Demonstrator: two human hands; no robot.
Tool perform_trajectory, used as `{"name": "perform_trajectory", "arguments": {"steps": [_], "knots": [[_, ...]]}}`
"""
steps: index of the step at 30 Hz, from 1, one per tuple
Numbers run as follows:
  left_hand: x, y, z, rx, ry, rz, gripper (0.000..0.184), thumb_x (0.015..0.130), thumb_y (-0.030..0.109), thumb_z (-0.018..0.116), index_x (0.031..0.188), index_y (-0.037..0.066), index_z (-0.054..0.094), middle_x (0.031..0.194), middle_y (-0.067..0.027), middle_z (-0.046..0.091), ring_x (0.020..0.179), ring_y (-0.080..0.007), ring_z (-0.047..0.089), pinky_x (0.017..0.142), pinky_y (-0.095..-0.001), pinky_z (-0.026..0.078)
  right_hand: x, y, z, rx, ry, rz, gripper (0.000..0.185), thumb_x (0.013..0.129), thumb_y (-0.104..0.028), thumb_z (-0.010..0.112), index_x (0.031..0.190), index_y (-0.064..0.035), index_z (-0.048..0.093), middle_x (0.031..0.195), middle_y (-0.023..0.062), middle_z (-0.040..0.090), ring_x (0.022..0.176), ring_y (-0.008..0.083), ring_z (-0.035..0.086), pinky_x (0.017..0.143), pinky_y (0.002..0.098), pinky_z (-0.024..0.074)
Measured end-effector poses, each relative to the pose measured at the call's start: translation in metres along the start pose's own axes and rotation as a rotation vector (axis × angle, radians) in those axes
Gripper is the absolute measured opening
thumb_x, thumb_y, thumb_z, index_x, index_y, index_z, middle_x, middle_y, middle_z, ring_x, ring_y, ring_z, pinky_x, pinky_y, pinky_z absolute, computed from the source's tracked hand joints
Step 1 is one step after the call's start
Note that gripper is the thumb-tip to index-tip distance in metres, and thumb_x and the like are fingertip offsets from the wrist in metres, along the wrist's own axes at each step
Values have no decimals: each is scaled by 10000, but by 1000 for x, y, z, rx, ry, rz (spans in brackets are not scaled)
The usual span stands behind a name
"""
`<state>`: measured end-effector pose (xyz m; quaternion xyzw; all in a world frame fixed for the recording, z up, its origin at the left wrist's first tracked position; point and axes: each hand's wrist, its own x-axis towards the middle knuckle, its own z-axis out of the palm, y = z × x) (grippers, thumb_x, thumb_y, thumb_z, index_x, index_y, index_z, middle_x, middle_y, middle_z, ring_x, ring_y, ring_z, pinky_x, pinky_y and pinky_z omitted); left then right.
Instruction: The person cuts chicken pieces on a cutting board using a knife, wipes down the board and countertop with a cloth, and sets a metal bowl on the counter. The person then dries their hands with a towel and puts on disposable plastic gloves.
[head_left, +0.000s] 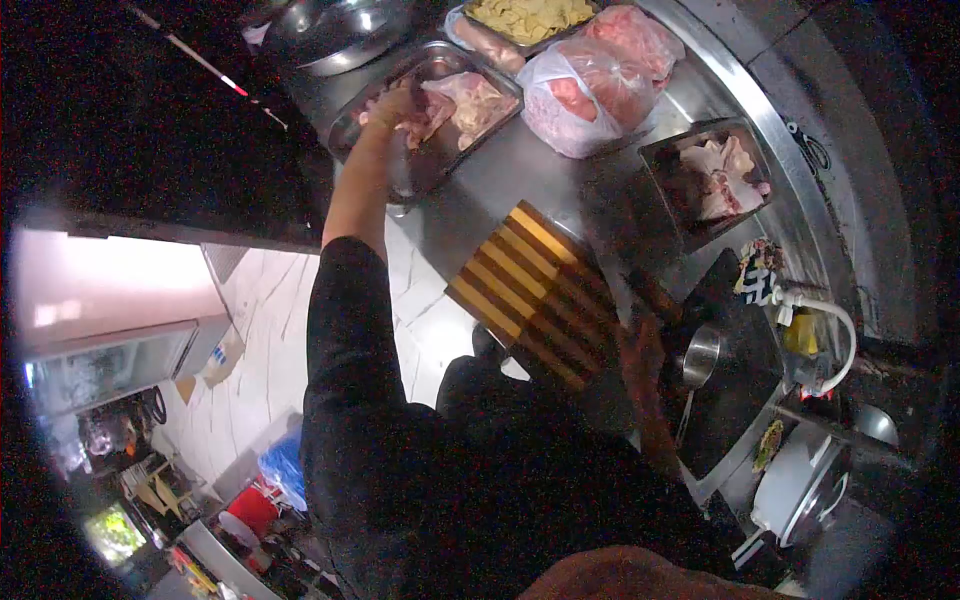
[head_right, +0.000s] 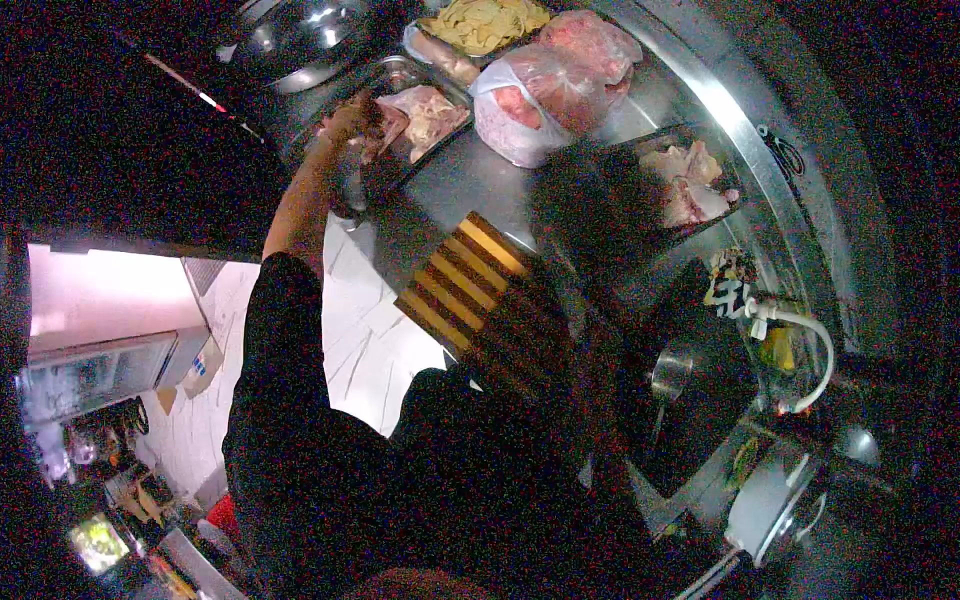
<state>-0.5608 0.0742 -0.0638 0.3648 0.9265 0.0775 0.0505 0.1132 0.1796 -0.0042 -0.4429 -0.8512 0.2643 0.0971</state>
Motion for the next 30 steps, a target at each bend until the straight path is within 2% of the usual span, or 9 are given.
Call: {"name": "perform_trajectory", "arguments": {"steps": [3,5,11,13,18,22,25,28,30], "knots": [[45,-24,36,-65,-143,-104,724,721,479,619,1305,135,366,1330,-130,373,1211,-405,369,971,-559,306,-12,-10,-3,-81,28,-135,505,834,-214,600,1249,0,408,1165,174,545,1004,279,572,849,352,462],[25,2,0,48,-155,-204,659,721,489,614,1238,130,422,1273,-139,396,1161,-408,388,942,-550,317,-23,-45,-20,6,3,-103,502,829,-210,606,1243,0,416,1146,177,554,1001,292,573,841,359,466],[8,-7,-32,176,-89,299,473,713,485,618,872,42,662,842,-224,631,799,-381,619,736,-428,497,-49,-44,-22,1,27,58,433,804,-213,636,1159,-16,485,1042,204,591,955,318,592,788,373,478],[-29,8,-85,-58,-31,225,480,715,481,617,896,37,652,878,-222,629,824,-384,613,743,-448,490,-54,-41,-22,-27,27,117,410,799,-221,642,1129,-22,503,1022,210,595,934,315,600,769,376,481],[-60,30,-136,225,281,305,451,723,314,656,1065,61,507,816,-194,626,799,-373,612,679,-464,496,-61,-32,-34,9,90,-95,397,808,-211,637,1109,8,499,987,203,602,915,321,599,761,376,482],[-105,67,-175,344,281,233,463,700,304,684,1065,87,498,836,-189,627,794,-357,620,659,-443,512,-67,-19,-44,-19,212,-298,394,818,-198,629,1109,31,492,1021,210,586,914,330,592,766,364,481],[-141,101,-206,310,274,158,499,711,340,672,1098,94,475,842,-196,627,801,-360,620,651,-446,512,-72,-4,-53,26,177,-302,401,818,-193,631,1119,30,489,1053,212,573,919,338,588,773,354,480],[-149,103,-209,309,379,246,721,644,383,725,1224,131,380,752,-179,630,679,-376,621,582,-466,515,-79,9,-60,-125,216,-301,392,821,-183,630,1118,31,488,1028,190,580,905,306,599,750,339,487],[-152,106,-211,354,368,222,704,656,363,719,1230,152,371,765,-183,630,706,-373,623,591,-466,516,-83,8,-67,43,105,-79,386,826,-180,625,1117,32,487,1010,173,583,893,266,603,731,326,489]]}}
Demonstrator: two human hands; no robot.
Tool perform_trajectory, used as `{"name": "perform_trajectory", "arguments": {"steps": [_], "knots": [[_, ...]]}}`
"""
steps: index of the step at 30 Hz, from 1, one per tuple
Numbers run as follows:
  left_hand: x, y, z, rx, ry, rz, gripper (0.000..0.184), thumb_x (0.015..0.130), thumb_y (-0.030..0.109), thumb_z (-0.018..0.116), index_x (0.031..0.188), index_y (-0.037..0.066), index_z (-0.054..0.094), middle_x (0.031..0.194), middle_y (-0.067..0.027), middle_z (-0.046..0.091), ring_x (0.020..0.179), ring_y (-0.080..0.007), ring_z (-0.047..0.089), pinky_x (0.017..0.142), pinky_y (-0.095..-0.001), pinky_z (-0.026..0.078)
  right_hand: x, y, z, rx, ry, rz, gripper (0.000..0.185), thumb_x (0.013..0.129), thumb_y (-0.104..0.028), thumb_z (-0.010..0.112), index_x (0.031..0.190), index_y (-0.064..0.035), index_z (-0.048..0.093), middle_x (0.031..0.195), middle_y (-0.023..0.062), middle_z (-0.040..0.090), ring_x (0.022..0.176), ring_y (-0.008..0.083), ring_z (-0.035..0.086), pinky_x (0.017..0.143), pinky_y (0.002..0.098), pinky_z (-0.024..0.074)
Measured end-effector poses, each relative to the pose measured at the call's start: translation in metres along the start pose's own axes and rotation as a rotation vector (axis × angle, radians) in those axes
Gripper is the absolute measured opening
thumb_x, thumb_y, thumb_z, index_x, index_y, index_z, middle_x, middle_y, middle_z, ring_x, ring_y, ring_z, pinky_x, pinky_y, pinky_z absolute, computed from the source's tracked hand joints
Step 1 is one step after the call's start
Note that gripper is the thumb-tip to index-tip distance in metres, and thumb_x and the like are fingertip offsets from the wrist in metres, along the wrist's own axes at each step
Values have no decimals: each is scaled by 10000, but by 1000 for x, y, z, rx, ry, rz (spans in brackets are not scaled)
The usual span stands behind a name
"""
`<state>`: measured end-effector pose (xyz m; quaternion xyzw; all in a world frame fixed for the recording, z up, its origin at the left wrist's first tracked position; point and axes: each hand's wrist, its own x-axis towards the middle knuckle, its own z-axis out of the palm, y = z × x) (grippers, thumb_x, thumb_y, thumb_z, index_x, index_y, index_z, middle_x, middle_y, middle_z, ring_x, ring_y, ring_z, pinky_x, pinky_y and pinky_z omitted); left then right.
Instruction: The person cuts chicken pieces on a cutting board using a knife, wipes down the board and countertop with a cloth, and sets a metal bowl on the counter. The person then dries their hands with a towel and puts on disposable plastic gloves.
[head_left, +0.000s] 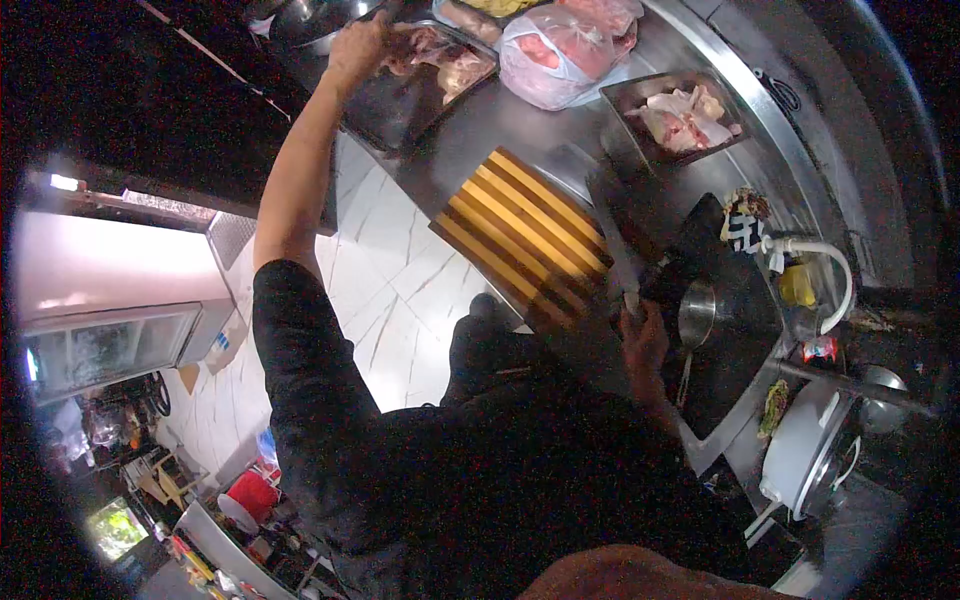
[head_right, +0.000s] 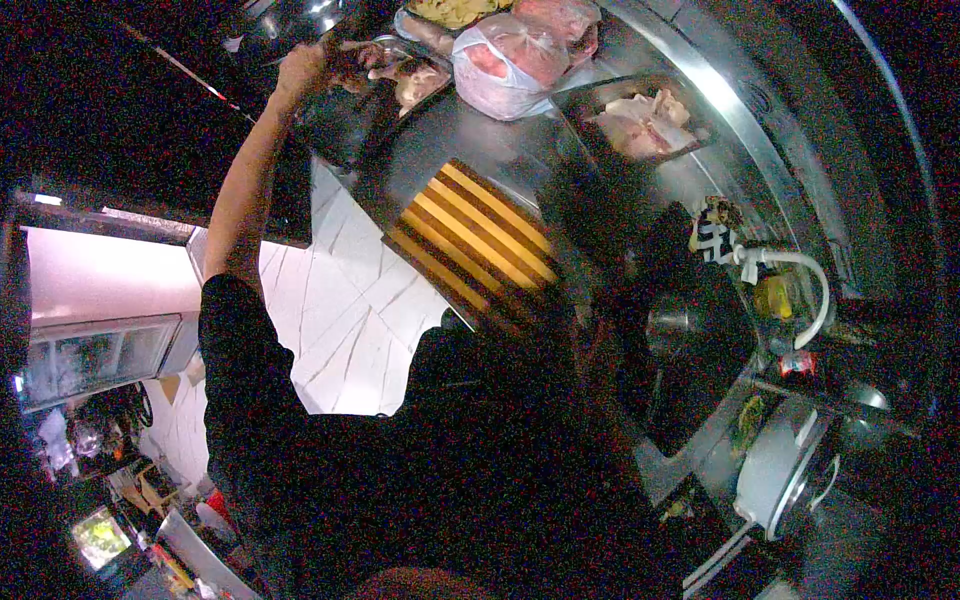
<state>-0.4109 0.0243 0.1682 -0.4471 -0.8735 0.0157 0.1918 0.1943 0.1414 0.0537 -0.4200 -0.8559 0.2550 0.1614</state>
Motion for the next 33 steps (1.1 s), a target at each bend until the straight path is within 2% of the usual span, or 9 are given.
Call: {"name": "perform_trajectory", "arguments": {"steps": [4,10,16,19,22,25,28,30,33], "knots": [[-2,-5,17,130,-9,-82,630,716,362,665,1235,167,365,816,-196,629,786,-368,622,641,-486,506,-5,9,-9,137,-75,130,376,831,-172,622,1119,28,487,983,152,591,872,188,602,685,290,483],[-61,8,81,-545,106,-865,621,658,401,684,1043,-58,520,956,-240,617,852,-346,624,757,-397,488,-21,66,12,216,53,-2,390,846,-233,606,1112,24,482,969,166,600,865,225,583,751,340,449],[-103,93,52,-1302,-109,-801,533,671,292,689,985,-116,551,845,-164,623,730,-195,605,594,-308,478,-30,30,-24,338,-88,176,426,842,-287,602,1109,23,483,949,189,610,839,230,581,746,363,441],[-123,174,2,-1269,-250,-672,434,705,278,671,940,-79,600,844,-136,629,747,-178,587,624,-324,476,-27,76,4,63,-56,84,426,844,-299,597,1107,16,485,868,186,617,784,266,600,696,367,452],[-146,239,30,-1197,-455,-618,470,715,325,649,983,-59,602,947,-215,631,884,-296,618,748,-378,478,-16,49,-6,223,-119,34,428,844,-311,593,1114,4,487,803,194,616,739,318,607,638,380,460],[-188,294,52,-847,-193,-496,834,647,425,717,1251,-42,378,1036,-285,519,947,-429,537,803,-427,466,-18,37,-12,250,-78,-9,402,845,-301,591,1108,-13,493,801,196,615,729,343,608,608,376,463],[-217,342,-7,-750,-237,-527,1048,532,296,804,1341,25,194,1220,-277,331,1113,-458,374,880,-461,422,-20,31,-18,168,-218,99,340,869,-262,558,1110,-32,492,842,185,616,714,332,610,581,373,463],[-220,356,2,-646,-56,-487,871,610,175,733,1314,22,244,1201,-285,340,1066,-459,414,841,-463,444,-29,96,25,-315,-30,-471,308,884,-240,531,1113,-41,481,855,179,611,701,334,606,568,377,464],[-207,348,7,-669,-79,-441,629,708,127,625,1234,-12,310,1122,-300,428,962,-471,497,769,-472,471,-29,80,39,-71,25,-502,254,901,-204,498,1102,-51,473,848,190,599,684,346,596,556,389,468]]}}
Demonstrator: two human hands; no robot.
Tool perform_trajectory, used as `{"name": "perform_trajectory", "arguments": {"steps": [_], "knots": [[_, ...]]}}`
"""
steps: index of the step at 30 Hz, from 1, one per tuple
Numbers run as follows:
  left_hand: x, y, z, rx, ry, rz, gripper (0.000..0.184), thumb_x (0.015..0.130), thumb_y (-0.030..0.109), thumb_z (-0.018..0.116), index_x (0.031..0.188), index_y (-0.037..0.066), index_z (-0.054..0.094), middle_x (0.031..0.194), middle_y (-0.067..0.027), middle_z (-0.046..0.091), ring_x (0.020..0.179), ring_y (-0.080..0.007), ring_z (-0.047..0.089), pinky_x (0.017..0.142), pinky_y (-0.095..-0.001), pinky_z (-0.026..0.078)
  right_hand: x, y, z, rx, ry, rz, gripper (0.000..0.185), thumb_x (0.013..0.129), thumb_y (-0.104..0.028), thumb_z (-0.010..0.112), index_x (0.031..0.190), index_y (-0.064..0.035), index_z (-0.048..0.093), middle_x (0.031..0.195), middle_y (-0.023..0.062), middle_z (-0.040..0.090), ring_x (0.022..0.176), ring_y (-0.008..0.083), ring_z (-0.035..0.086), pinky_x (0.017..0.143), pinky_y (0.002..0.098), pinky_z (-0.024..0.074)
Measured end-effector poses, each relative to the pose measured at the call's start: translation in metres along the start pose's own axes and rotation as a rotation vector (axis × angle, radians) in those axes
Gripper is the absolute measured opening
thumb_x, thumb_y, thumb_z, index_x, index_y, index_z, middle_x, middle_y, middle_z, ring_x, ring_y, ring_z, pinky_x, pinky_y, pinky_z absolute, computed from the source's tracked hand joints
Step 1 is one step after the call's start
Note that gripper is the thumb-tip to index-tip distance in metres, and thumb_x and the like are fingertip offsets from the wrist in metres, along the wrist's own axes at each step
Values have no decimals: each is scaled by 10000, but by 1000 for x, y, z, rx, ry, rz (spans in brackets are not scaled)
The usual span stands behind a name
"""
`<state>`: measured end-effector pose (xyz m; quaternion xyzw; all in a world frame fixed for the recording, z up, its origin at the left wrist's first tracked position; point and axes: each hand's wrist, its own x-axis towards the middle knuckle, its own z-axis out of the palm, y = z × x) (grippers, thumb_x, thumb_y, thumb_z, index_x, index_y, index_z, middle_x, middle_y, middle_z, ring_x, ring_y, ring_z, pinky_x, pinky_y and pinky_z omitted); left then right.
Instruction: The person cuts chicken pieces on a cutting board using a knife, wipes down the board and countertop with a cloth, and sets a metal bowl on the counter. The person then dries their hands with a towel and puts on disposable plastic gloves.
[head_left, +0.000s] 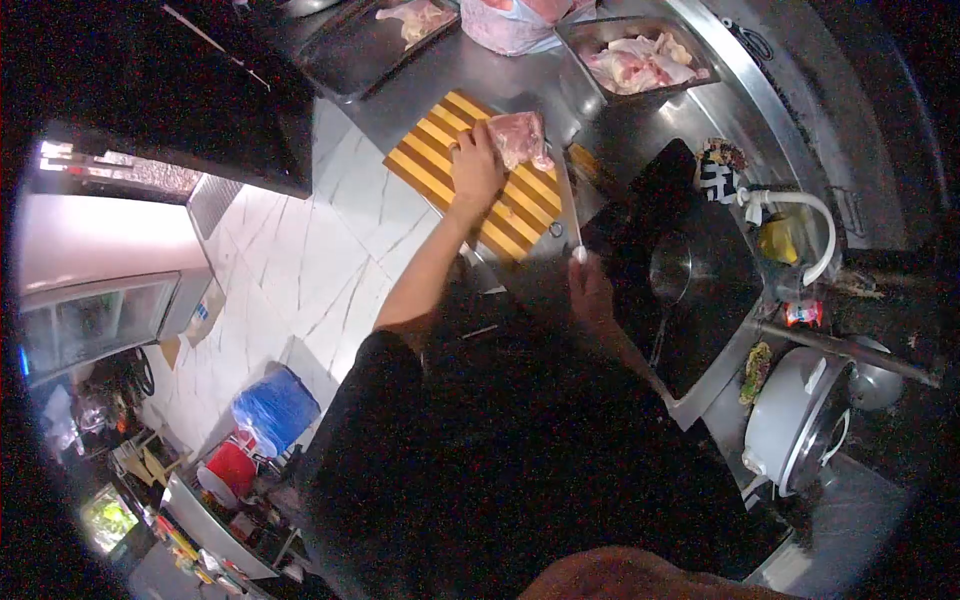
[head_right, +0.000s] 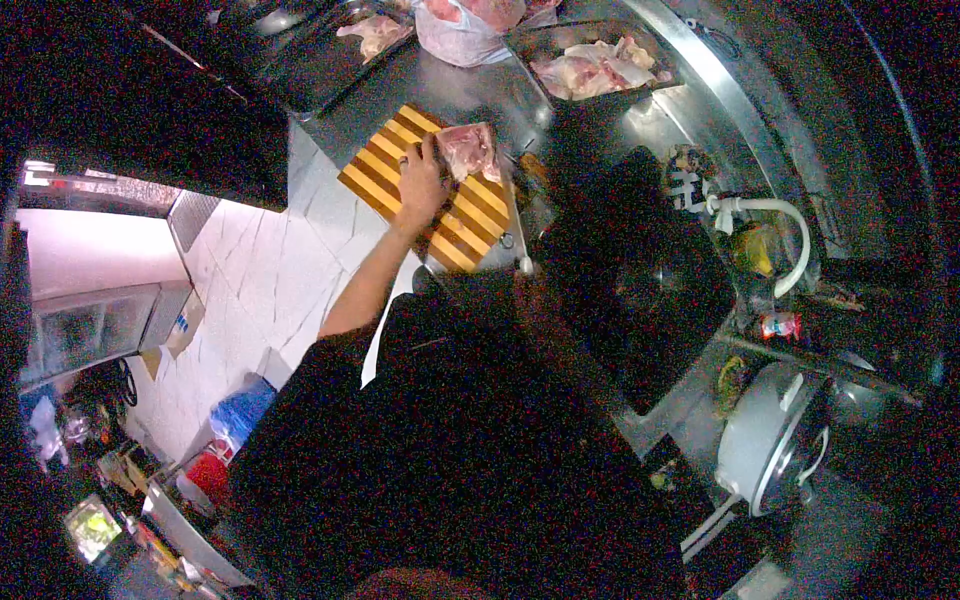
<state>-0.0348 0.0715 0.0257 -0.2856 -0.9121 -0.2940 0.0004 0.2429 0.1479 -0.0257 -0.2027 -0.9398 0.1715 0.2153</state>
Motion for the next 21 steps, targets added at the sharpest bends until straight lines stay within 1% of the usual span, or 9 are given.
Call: {"name": "perform_trajectory", "arguments": {"steps": [1,4,8,10,12,13,16,19,21], "knots": [[5,-2,-4,-32,-56,0,557,734,119,593,1204,-23,331,1089,-306,464,928,-473,522,745,-476,478,12,-20,-4,235,31,135,236,906,-191,488,1096,-53,471,841,197,594,679,352,592,553,394,469],[6,-7,-5,-148,-104,-88,438,776,153,553,1116,-51,366,948,-305,553,824,-455,575,706,-484,482,21,-42,-14,287,-25,90,204,897,-171,504,1039,-27,478,795,214,579,668,366,586,552,399,473],[-19,5,-7,-233,-256,-217,515,766,175,571,1108,-100,302,874,-305,588,785,-429,597,698,-458,484,21,-62,-29,254,-152,54,188,889,-163,518,1002,-16,486,762,212,572,652,365,584,541,396,469],[-26,-8,15,-324,-231,-223,542,750,158,568,1099,-107,250,833,-315,589,769,-422,607,681,-447,488,23,-72,-33,237,-215,34,181,885,-159,525,983,-10,490,746,211,569,645,365,582,536,395,467],[-30,-13,24,-404,-262,-290,522,743,139,559,1077,-107,242,822,-328,583,757,-422,611,673,-440,492,24,-82,-35,176,-91,-51,180,881,-154,529,971,-3,491,728,205,567,618,353,579,512,390,457],[-33,-12,25,-453,-284,-364,466,763,91,511,1079,-75,212,734,-264,585,631,-356,616,525,-408,494,25,-88,-37,146,-29,-95,179,880,-152,532,964,0,492,719,202,566,605,347,578,499,388,451],[-38,-13,24,-922,-450,-524,306,795,67,472,1030,-52,316,640,-148,543,499,-225,551,356,-315,405,31,-106,-47,-60,127,-184,126,881,-128,520,924,-13,490,671,184,542,546,325,554,461,375,430],[-48,5,-11,-1242,-579,-697,109,846,59,405,908,-21,445,597,-66,479,446,-117,441,308,-226,269,25,-90,-43,7,-141,-99,107,876,-119,523,855,-25,475,626,168,507,506,308,533,433,366,407],[-51,14,-22,-1299,-553,-780,133,863,64,378,814,-4,481,599,-65,482,436,-111,418,315,-216,244,25,-88,-41,-65,-183,-89,117,870,-118,529,834,-34,456,607,161,488,497,306,523,425,368,396]]}}
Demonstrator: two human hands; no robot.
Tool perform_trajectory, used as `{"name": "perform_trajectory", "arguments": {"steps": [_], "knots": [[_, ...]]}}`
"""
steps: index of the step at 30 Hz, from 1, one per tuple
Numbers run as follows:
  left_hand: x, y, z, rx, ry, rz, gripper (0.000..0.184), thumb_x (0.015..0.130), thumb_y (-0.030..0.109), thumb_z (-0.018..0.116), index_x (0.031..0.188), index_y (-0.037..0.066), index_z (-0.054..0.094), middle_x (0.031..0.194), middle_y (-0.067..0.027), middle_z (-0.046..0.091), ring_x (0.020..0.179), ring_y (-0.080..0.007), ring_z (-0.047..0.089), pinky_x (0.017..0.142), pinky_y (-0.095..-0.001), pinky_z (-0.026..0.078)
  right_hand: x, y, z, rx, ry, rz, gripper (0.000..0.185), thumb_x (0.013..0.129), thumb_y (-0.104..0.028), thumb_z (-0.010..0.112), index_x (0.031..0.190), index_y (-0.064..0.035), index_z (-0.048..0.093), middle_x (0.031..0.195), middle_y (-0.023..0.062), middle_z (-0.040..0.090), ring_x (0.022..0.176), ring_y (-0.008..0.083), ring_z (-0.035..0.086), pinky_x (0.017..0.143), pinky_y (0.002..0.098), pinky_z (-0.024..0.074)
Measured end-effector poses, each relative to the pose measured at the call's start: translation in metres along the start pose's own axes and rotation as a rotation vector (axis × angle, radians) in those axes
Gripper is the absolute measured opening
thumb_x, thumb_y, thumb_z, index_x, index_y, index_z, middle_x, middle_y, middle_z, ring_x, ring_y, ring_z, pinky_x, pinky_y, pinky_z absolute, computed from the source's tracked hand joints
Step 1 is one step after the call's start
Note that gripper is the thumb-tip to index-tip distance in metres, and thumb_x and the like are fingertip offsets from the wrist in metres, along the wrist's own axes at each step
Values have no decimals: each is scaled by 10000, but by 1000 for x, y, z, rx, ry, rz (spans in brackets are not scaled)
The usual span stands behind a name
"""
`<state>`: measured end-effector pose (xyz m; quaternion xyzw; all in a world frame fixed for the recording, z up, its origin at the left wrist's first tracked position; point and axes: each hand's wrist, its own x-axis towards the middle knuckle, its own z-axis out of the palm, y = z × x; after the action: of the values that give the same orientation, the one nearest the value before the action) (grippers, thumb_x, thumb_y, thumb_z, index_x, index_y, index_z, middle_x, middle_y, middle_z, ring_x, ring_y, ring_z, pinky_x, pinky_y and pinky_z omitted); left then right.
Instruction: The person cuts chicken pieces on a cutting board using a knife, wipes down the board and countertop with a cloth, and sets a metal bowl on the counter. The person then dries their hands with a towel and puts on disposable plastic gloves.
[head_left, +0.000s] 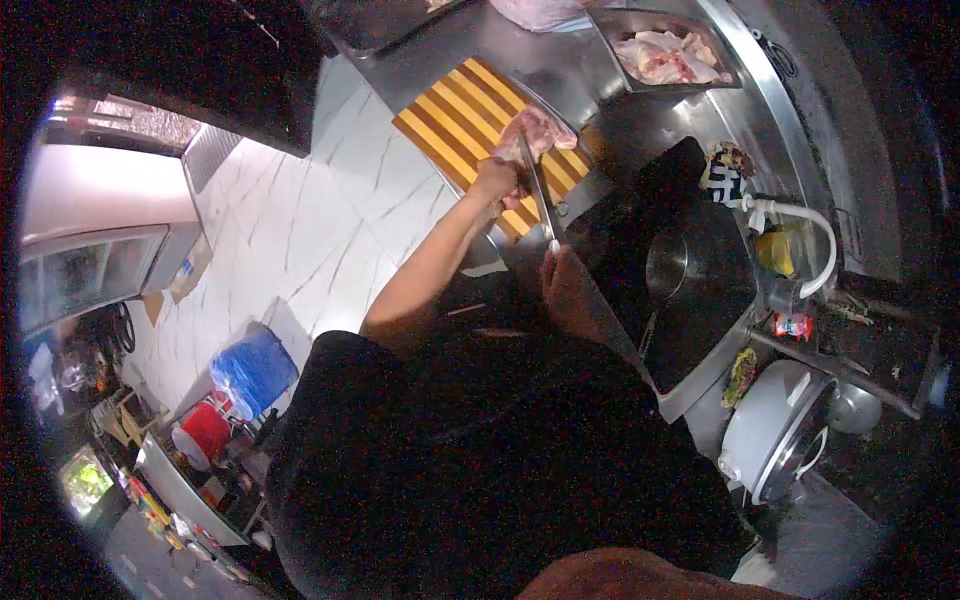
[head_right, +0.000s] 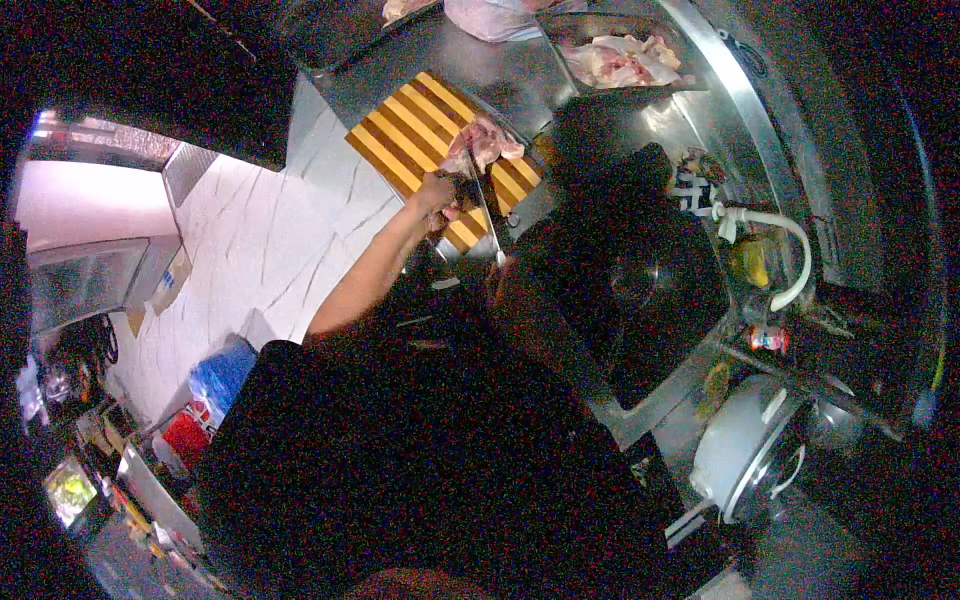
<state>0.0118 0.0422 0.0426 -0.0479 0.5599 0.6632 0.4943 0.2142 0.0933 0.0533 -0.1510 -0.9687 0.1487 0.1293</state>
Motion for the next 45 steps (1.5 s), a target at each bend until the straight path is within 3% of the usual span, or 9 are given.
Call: {"name": "perform_trajectory", "arguments": {"steps": [6,10,13,19,26,31,34,39,45], "knots": [[21,-14,-11,-82,21,-77,194,857,50,354,959,45,518,608,-52,511,388,-86,379,274,-197,226,-5,35,53,-182,73,-185,226,880,-127,489,1027,41,452,746,210,551,603,310,574,499,361,459],[20,-12,-9,13,28,-90,180,863,57,362,962,58,513,621,-44,516,394,-86,393,277,-207,240,37,29,56,-3,-199,290,269,868,-187,514,1052,3,466,735,240,597,596,356,600,493,418,487],[19,-10,-12,104,-15,-35,133,872,84,385,910,71,512,593,-23,493,378,-82,400,273,-203,258,86,19,54,127,-184,369,277,868,-232,505,994,-4,410,702,270,577,658,456,564,528,534,430],[14,10,-16,-114,-80,-107,115,893,158,430,863,80,509,567,-14,464,365,-60,379,262,-175,228,119,33,58,306,-217,230,368,859,-273,509,1075,4,400,753,295,565,724,474,550,574,529,431],[30,11,-39,-190,-194,-296,134,909,181,404,871,84,487,582,-18,471,356,-39,347,265,-158,211,15,107,81,147,-233,187,300,858,-220,526,1060,-9,461,775,236,585,724,430,573,575,455,454],[21,21,-41,32,-270,-324,113,911,140,363,862,91,452,593,-10,471,355,-40,351,266,-155,224,123,45,72,317,89,25,259,848,-199,545,1017,-15,474,715,239,571,598,413,565,544,454,454],[31,18,-54,-225,-366,-403,137,926,202,421,849,94,452,570,17,403,358,-14,319,262,-134,205,165,9,29,334,-329,324,291,863,-215,524,1046,4,464,758,260,567,648,415,565,575,450,458],[42,23,-81,-619,-601,-538,173,920,192,476,910,21,454,620,-2,381,380,-8,331,235,-121,228,80,89,84,294,47,-137,277,897,-254,455,1012,-2,459,779,251,573,760,416,578,614,468,456],[41,26,-99,-636,-682,-581,228,923,219,478,974,3,426,617,-1,372,373,-24,301,244,-116,244,13,122,47,358,-406,214,212,902,-239,471,1004,-53,488,784,190,580,752,379,601,635,413,470]]}}
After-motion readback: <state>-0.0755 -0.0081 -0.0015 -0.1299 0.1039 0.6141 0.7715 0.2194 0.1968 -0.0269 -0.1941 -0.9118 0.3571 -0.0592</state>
